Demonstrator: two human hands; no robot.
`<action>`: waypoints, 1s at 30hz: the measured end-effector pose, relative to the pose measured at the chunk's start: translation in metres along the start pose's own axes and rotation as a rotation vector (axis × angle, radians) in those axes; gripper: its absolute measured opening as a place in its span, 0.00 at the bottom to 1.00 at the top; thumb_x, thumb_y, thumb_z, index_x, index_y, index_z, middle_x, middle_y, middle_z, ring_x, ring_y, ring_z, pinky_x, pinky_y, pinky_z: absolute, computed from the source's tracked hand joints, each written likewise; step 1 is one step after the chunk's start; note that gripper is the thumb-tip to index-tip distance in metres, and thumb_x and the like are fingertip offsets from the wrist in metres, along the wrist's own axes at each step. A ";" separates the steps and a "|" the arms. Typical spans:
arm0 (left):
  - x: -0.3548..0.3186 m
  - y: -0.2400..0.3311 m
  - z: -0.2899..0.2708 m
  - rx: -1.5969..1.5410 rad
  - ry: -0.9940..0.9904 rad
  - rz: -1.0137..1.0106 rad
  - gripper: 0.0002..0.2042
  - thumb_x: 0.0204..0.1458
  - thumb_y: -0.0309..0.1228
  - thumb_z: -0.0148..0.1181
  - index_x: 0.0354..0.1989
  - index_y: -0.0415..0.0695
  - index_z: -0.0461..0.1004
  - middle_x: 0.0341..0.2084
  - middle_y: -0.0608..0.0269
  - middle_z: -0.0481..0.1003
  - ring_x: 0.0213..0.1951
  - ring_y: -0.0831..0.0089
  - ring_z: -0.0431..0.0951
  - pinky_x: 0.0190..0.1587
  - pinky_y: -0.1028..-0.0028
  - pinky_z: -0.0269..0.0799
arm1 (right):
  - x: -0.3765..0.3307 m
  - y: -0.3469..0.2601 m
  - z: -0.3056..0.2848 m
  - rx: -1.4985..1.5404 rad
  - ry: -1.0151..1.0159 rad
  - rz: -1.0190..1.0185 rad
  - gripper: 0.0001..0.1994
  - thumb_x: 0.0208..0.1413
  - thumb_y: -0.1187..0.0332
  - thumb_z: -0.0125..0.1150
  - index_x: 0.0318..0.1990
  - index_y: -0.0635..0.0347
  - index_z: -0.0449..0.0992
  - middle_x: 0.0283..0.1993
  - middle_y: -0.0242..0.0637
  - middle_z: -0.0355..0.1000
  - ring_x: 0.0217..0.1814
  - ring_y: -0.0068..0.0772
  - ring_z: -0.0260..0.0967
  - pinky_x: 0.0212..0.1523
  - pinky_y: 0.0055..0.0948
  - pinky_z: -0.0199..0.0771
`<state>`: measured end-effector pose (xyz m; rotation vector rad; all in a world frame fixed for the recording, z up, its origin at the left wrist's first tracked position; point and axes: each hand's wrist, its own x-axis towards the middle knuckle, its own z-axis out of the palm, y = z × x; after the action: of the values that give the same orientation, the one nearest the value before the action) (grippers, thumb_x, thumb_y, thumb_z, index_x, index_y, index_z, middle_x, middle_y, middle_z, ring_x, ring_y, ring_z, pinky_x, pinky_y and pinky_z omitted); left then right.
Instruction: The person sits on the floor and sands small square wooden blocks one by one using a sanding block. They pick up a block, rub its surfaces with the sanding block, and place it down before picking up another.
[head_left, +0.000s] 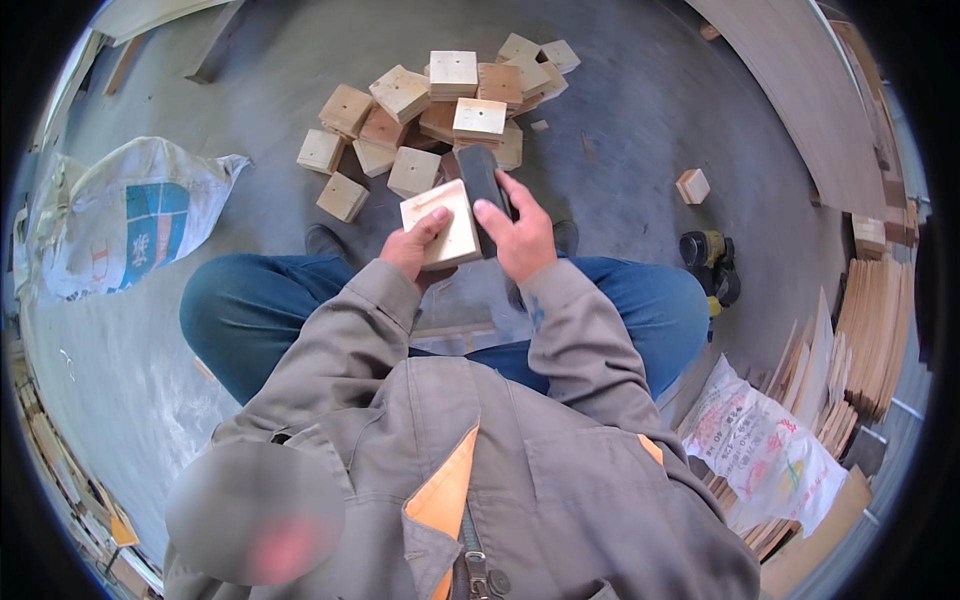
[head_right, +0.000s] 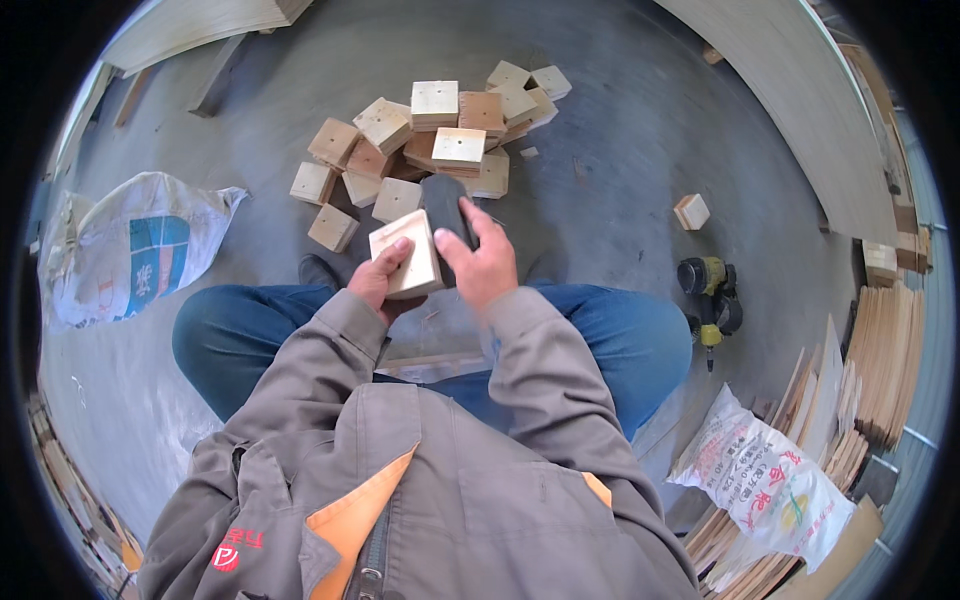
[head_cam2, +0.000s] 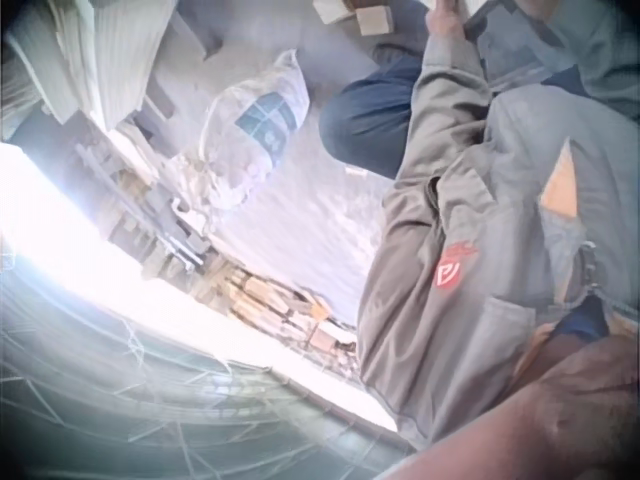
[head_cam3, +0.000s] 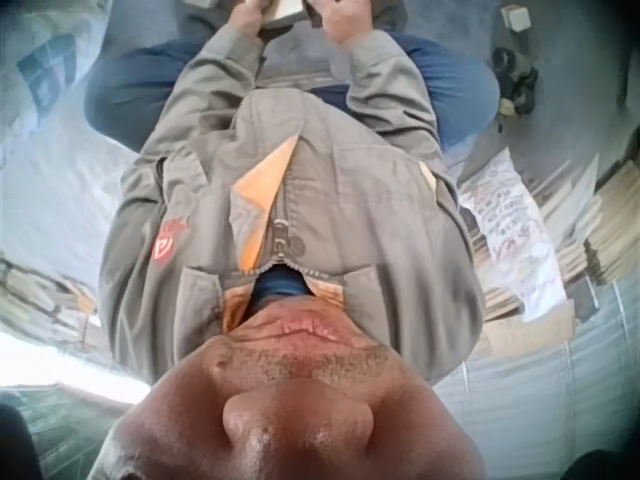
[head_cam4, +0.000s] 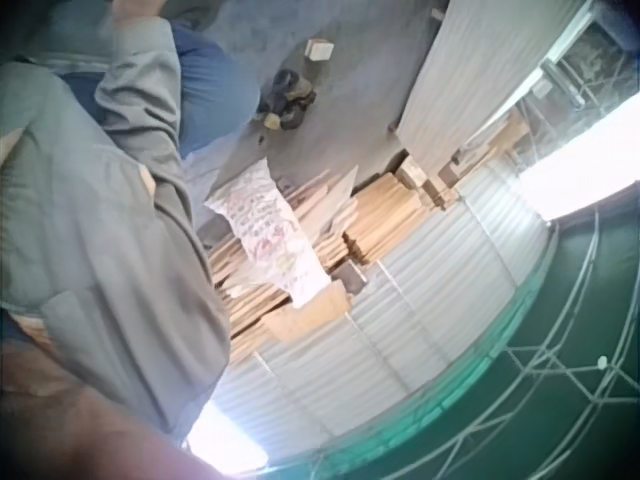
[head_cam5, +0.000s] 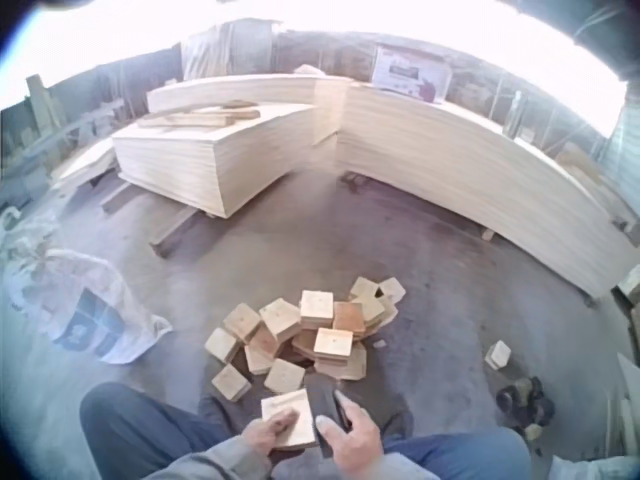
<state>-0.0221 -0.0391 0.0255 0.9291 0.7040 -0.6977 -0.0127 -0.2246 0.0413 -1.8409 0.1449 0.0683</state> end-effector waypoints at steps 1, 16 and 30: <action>-0.004 -0.004 0.005 0.021 -0.023 -0.013 0.25 0.56 0.51 0.67 0.56 0.51 0.74 0.41 0.66 0.81 0.41 0.66 0.83 0.41 0.59 0.80 | 0.008 0.006 -0.003 0.083 0.011 0.069 0.31 0.58 0.60 0.66 0.65 0.70 0.68 0.62 0.56 0.71 0.64 0.44 0.70 0.64 0.35 0.68; -0.003 0.001 0.003 0.055 0.062 0.061 0.25 0.54 0.50 0.68 0.56 0.50 0.75 0.41 0.66 0.81 0.40 0.70 0.82 0.40 0.61 0.79 | -0.011 -0.009 0.001 0.026 -0.045 -0.073 0.29 0.62 0.68 0.62 0.68 0.71 0.64 0.63 0.47 0.71 0.63 0.32 0.69 0.65 0.28 0.67; 0.015 0.009 -0.013 -0.002 0.117 0.046 0.24 0.56 0.51 0.66 0.56 0.52 0.74 0.42 0.68 0.80 0.42 0.68 0.80 0.44 0.58 0.77 | -0.037 -0.023 0.001 -0.032 -0.106 -0.097 0.32 0.58 0.61 0.65 0.66 0.71 0.67 0.61 0.57 0.70 0.64 0.47 0.69 0.66 0.37 0.65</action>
<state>-0.0094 -0.0273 0.0128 0.9868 0.7839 -0.6057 -0.0460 -0.2151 0.0679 -1.8688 -0.0194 0.1004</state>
